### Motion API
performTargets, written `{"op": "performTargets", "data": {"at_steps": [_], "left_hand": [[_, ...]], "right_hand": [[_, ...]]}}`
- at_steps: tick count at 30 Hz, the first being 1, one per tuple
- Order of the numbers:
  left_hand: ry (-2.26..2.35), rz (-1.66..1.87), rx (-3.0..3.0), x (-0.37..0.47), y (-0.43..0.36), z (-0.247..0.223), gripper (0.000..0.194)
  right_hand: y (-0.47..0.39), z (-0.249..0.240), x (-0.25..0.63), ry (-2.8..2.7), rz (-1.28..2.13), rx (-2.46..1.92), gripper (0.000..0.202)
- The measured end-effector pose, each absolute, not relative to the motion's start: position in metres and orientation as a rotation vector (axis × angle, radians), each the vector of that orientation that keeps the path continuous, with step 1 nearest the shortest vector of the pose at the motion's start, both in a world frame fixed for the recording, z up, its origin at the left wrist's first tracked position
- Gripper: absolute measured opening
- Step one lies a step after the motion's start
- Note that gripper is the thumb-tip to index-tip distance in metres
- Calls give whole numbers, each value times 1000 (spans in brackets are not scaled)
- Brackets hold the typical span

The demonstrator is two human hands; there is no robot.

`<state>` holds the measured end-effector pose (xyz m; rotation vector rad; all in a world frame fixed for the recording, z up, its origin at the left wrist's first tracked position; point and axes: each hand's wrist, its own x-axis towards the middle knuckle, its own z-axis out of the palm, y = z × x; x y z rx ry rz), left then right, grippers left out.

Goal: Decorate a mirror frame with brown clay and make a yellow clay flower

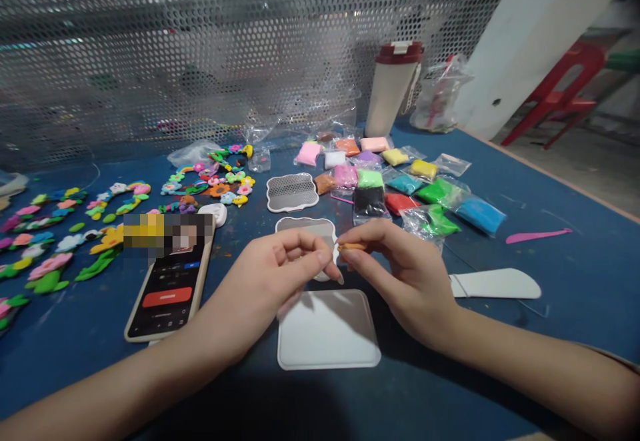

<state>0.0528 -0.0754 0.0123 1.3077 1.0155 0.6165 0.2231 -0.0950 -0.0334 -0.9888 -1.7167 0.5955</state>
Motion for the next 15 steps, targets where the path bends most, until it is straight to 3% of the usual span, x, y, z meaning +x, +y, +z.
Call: {"op": "performTargets", "data": {"at_steps": [15], "left_hand": [[1040,657,1390,50,-75,11,10]], "right_hand": [[-92,-33,221,-1719,663,-998,4]]}}
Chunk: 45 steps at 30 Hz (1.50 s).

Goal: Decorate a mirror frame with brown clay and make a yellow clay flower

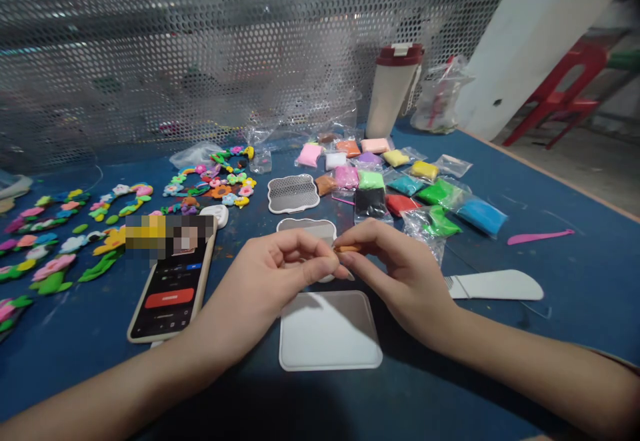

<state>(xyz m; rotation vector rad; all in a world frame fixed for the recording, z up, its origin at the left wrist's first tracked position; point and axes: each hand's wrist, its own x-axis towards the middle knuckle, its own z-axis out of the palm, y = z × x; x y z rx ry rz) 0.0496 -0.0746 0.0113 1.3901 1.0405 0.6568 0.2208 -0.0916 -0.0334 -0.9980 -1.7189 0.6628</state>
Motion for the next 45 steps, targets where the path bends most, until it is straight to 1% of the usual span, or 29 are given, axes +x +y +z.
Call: {"op": "performTargets", "data": {"at_steps": [4,7,12,17,22,26,33,35,37,38,41,45], "left_hand": [[1058,674,1430,50,-74,12,13],[1076,678,1433,51,-74,13,11],[1109,715,1445,51,-75,13,6],[1079,768,1505,51,-77,12,7],[1191,809,1673,53,-80,13,7],[1237,862,1970,51,-84,11,10],[1088,805,2477,43,-87,5,22],[1068,788,2527,42,-87,5,24],[1092,808,2444,43,-87,7,22],[1120,822,2342,44,-86,9,20],[1210,795,1904,49,-82,17,13],[1187,675,1503,52,-75,21,14]], "right_hand": [[-92,-35,222,-1666,693,-963,13],[-92,-34,223,-1709,627,-947,12],[-93,-29,223,-1802,525,-966,15],[-94,-26,223,-1932,420,-905,17],[-94,-28,224,-1992,318,-892,14],[-94,-28,225,-2056,149,-912,15],[-96,-26,225,-2157,-261,-1026,13],[-96,-25,226,-2160,-317,-1035,12],[-97,-24,227,-2150,-259,-1043,14],[-97,-23,228,-2128,-195,-1039,18],[-97,-20,230,-2007,18,-1021,31],[-94,-18,230,-1966,264,-1059,24]]}}
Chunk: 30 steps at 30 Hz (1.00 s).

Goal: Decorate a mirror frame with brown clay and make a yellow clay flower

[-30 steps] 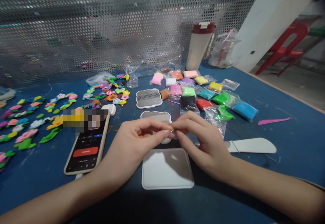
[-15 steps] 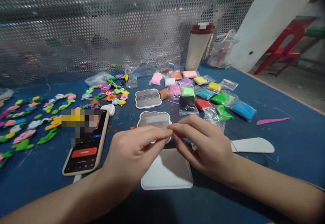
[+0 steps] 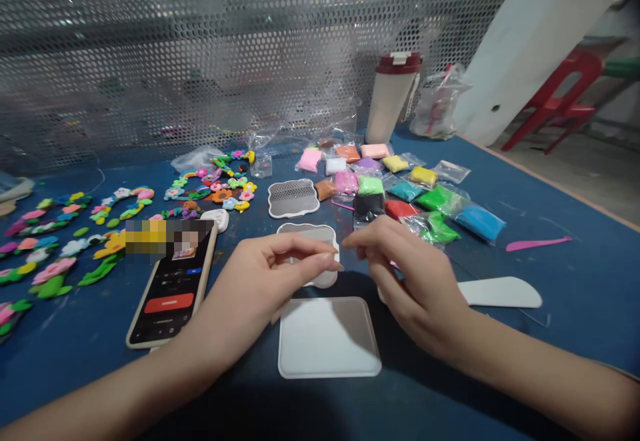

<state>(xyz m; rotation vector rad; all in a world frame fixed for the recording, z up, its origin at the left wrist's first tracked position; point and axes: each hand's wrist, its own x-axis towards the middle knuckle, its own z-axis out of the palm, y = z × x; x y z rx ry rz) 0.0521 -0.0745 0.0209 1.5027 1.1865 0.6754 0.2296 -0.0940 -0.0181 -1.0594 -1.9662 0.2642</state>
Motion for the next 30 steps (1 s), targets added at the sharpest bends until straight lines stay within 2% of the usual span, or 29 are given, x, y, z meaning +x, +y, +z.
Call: {"op": "performTargets", "data": {"at_steps": [5,8,20,30], "left_hand": [[1121,650,1340,55,-71,17,17],[1119,660,1405,57,-70,18,13],[1146,723,2128,53,-75,13,12],[1192,787,2093,50,-76,11,12]], "right_hand": [[-93,-19,223,-1992,596,-1032,22],[-94,-20,222,-2009,625,-972,17],[-87,-29,220,-2250,-64,-1013,24],[-84,-27,220,-2325,-251,-1001,27]]}}
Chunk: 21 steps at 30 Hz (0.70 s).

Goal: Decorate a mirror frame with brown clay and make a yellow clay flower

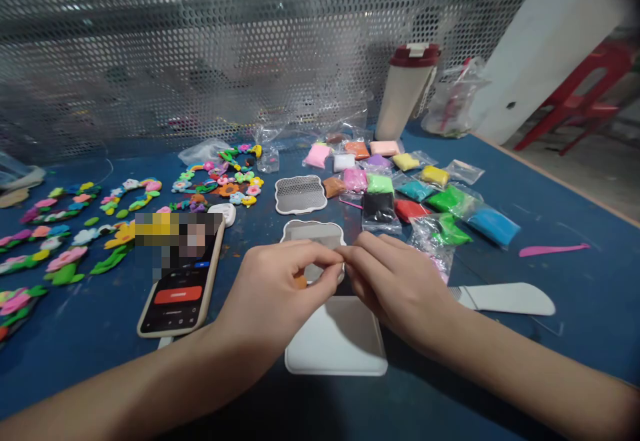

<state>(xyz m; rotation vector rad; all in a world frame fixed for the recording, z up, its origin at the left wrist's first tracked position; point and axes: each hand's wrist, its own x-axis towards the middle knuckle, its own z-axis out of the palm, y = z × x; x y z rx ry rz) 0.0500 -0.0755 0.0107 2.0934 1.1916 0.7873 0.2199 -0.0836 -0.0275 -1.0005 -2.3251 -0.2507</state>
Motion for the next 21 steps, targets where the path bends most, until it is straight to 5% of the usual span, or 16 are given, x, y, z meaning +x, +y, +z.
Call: {"op": "performTargets", "data": {"at_steps": [11,21], "left_hand": [[1135,681,1736,51,-79,16,18],[1148,792,1343,44,-70,18,16]], "right_hand": [[-84,-18,223,-2333,-203,-1089,28],[-76,-25,224,-1440,1023,-1238,11]]}}
